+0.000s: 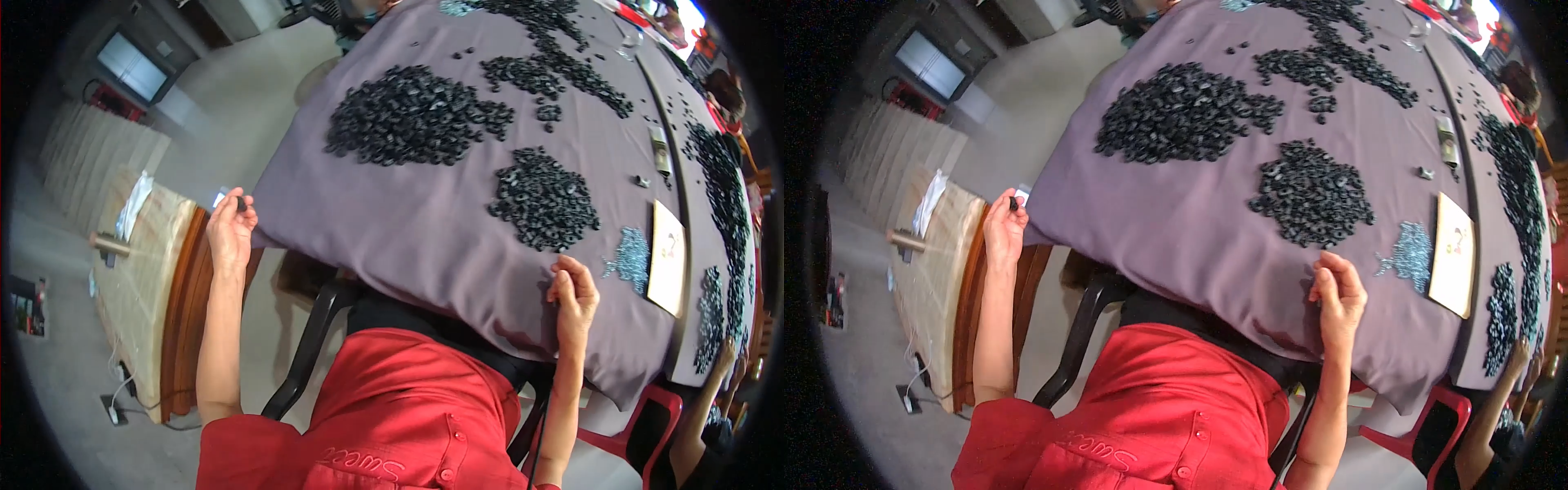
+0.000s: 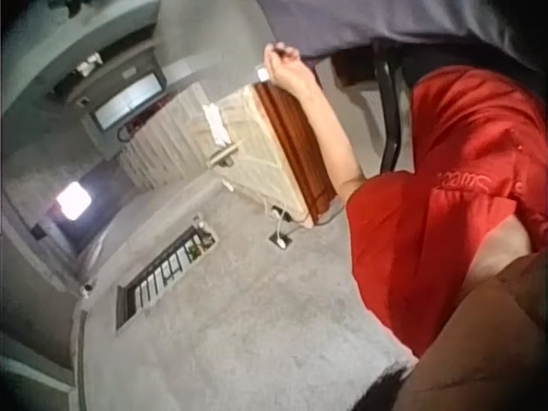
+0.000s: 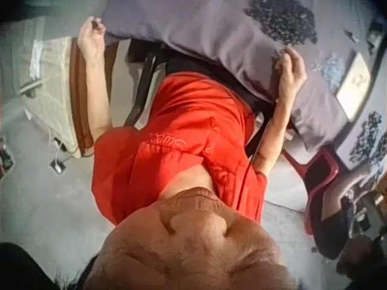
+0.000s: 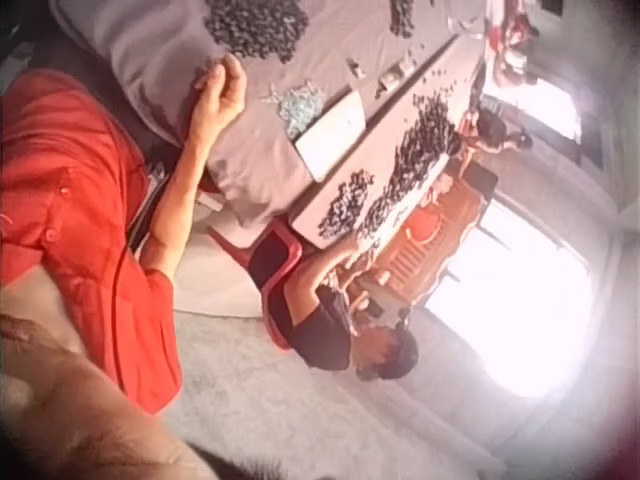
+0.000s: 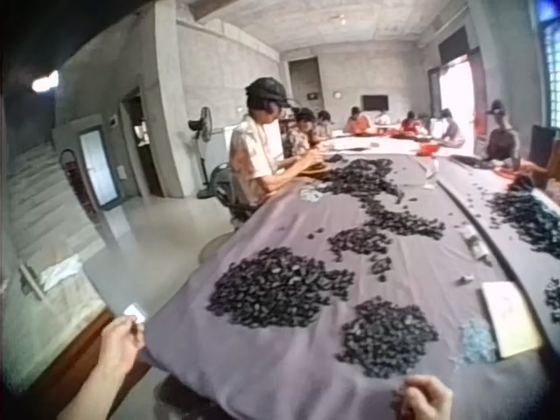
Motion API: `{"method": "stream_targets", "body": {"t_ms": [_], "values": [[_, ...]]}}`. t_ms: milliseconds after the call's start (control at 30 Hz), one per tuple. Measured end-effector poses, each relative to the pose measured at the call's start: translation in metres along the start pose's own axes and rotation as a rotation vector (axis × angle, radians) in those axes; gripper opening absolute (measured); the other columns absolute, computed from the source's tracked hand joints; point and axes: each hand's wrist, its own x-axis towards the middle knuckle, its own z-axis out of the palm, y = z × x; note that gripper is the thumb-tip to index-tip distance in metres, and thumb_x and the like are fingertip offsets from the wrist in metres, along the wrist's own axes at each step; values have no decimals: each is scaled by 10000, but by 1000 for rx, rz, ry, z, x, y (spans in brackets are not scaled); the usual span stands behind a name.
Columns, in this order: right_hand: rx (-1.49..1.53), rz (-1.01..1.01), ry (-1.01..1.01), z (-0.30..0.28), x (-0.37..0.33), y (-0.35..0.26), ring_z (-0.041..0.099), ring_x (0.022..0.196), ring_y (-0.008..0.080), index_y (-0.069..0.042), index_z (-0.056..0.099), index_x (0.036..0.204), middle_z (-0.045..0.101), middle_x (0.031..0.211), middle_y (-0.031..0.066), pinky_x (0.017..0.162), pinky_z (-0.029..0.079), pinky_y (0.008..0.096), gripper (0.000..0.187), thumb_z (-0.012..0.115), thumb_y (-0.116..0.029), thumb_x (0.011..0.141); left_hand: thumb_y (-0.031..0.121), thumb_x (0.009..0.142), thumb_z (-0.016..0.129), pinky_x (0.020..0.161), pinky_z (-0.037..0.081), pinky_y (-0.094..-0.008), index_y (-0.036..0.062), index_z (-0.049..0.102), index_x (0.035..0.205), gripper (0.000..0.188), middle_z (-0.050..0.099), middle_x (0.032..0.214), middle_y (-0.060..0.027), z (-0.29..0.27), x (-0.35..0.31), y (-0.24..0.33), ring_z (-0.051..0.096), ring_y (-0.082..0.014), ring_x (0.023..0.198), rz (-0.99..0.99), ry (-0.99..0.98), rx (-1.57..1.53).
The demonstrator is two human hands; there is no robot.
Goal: The person assembles small black plastic components by hand, inserting metal pins or clips into them.
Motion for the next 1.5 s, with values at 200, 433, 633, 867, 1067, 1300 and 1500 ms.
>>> {"method": "stream_targets", "body": {"t_ms": [200,433,633,867,1067,1300,1500], "values": [[-60,-8,-16,-2,2,2,458,592,52,10,565,1072,588,893,52,521,388,185,211,539,-84,884,90,871,532,517,466,-255,18,545,999,148,587,775,-116,-98,-16,-61,532,-157,590,-287,282,-31],[-87,64,32,6,-3,-9,495,589,62,16,589,1022,593,818,20,537,410,190,173,559,-37,860,142,862,570,552,531,-345,52,456,1215,382,587,1011,-119,-117,-9,-139,610,-220,599,-466,171,367],[-120,85,12,-8,-5,-15,486,613,50,3,598,988,580,792,-8,561,426,191,142,562,-35,856,108,869,534,718,519,-389,29,420,1254,410,502,1195,-120,-88,-16,-140,575,-270,933,-617,-130,611],[-587,-163,118,-33,-3,-25,507,606,115,-4,618,906,567,726,53,588,428,237,108,580,-10,805,173,817,596,509,443,-258,-23,629,859,203,609,719,-51,-47,-29,-72,558,-121,601,-380,-450,1150],[-748,-246,98,-34,0,-24,547,616,230,-11,606,864,554,731,107,586,443,295,93,591,-11,773,178,820,599,459,390,-220,7,602,690,214,578,610,-17,32,-58,-2,494,-62,511,-390,-773,1115],[-936,-408,35,-13,29,-14,568,692,294,-46,605,887,552,792,114,609,455,356,123,594,-35,766,173,840,594,507,391,-261,-14,594,771,199,539,599,-31,155,-99,-30,448,-79,548,-158,-1211,981],[-991,-351,74,-8,34,-5,569,715,297,-59,590,914,536,802,115,636,464,367,153,611,-63,762,165,832,598,515,392,-278,-17,592,789,187,514,592,-65,240,-141,-65,434,-91,541,-76,-1426,677]]}}
